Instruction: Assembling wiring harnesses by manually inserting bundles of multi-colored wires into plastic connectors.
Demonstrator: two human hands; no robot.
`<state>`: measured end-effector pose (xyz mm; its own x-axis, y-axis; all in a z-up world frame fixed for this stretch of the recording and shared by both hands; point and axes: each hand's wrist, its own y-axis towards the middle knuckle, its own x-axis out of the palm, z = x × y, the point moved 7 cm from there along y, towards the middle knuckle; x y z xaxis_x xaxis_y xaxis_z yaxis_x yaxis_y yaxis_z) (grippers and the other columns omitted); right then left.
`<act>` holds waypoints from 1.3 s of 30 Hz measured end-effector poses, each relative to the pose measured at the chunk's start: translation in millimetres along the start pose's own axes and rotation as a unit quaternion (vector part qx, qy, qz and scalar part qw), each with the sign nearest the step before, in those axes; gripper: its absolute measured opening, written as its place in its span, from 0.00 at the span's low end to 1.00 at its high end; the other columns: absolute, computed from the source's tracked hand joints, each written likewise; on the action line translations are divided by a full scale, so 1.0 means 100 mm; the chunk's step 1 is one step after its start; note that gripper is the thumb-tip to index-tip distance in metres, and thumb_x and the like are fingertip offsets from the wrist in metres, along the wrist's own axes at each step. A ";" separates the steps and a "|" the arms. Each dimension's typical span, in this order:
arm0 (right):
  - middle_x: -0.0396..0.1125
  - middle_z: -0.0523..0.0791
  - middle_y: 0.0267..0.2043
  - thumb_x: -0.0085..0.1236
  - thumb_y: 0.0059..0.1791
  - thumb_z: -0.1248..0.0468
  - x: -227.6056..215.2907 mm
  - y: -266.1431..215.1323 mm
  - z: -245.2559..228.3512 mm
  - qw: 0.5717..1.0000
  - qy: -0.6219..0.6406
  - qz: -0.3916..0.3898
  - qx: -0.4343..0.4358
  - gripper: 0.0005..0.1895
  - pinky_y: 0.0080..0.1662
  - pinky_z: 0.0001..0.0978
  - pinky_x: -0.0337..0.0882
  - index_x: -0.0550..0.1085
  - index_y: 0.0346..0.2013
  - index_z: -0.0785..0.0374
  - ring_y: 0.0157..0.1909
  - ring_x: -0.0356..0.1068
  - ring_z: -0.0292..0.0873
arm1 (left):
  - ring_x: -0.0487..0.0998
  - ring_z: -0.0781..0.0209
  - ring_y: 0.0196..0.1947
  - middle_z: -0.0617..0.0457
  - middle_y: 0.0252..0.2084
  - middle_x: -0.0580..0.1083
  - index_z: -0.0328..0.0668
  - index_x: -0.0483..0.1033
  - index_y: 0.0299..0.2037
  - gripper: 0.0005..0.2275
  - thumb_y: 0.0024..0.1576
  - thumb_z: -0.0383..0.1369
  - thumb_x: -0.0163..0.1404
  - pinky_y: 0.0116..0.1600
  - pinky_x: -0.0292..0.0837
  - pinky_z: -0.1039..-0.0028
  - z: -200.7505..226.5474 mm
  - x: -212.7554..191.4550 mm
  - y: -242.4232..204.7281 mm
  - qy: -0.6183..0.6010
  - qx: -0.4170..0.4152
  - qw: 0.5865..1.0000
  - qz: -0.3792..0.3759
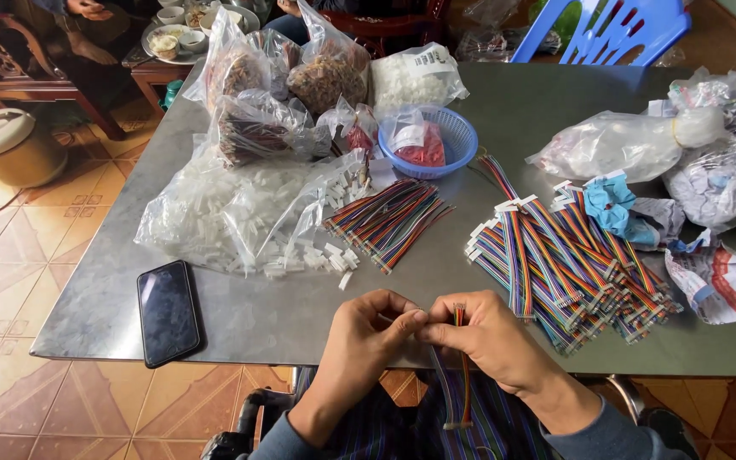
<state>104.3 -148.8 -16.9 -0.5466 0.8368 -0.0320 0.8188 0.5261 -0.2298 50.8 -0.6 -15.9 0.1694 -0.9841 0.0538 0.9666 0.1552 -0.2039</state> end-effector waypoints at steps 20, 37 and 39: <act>0.68 0.43 0.22 0.65 0.48 0.72 0.05 0.02 -0.13 0.992 0.041 0.082 -0.086 0.11 0.30 0.27 0.69 0.77 0.21 0.67 0.25 0.65 0.36 | 0.70 0.67 0.24 0.53 0.24 0.74 0.37 0.78 0.27 0.08 0.56 0.30 0.61 0.33 0.66 0.76 -0.06 -0.02 0.00 -0.209 0.043 0.974 0.070; 0.68 0.49 0.16 0.65 0.38 0.74 -0.15 0.28 -0.31 0.988 -0.073 0.113 -0.080 0.03 0.29 0.29 0.66 0.81 0.18 0.70 0.23 0.65 0.40 | 0.83 0.45 0.34 0.52 0.27 0.78 0.53 0.76 0.37 0.06 0.53 0.38 0.56 0.40 0.76 0.57 0.15 -0.63 0.20 0.334 0.110 0.910 0.217; 0.69 0.48 0.16 0.66 0.38 0.73 -0.17 0.29 -0.30 0.986 -0.090 0.115 -0.080 0.03 0.29 0.29 0.67 0.81 0.18 0.68 0.23 0.66 0.39 | 0.82 0.60 0.27 0.54 0.26 0.81 0.51 0.83 0.37 0.04 0.54 0.34 0.57 0.38 0.77 0.72 0.10 -0.55 0.22 0.167 0.095 0.969 0.158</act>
<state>142.4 -143.1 6.2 -0.3543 0.9035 -0.2413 0.9339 0.3552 -0.0410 64.3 57.4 -13.7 0.4223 -0.8527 -0.3076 0.8996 0.4360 0.0264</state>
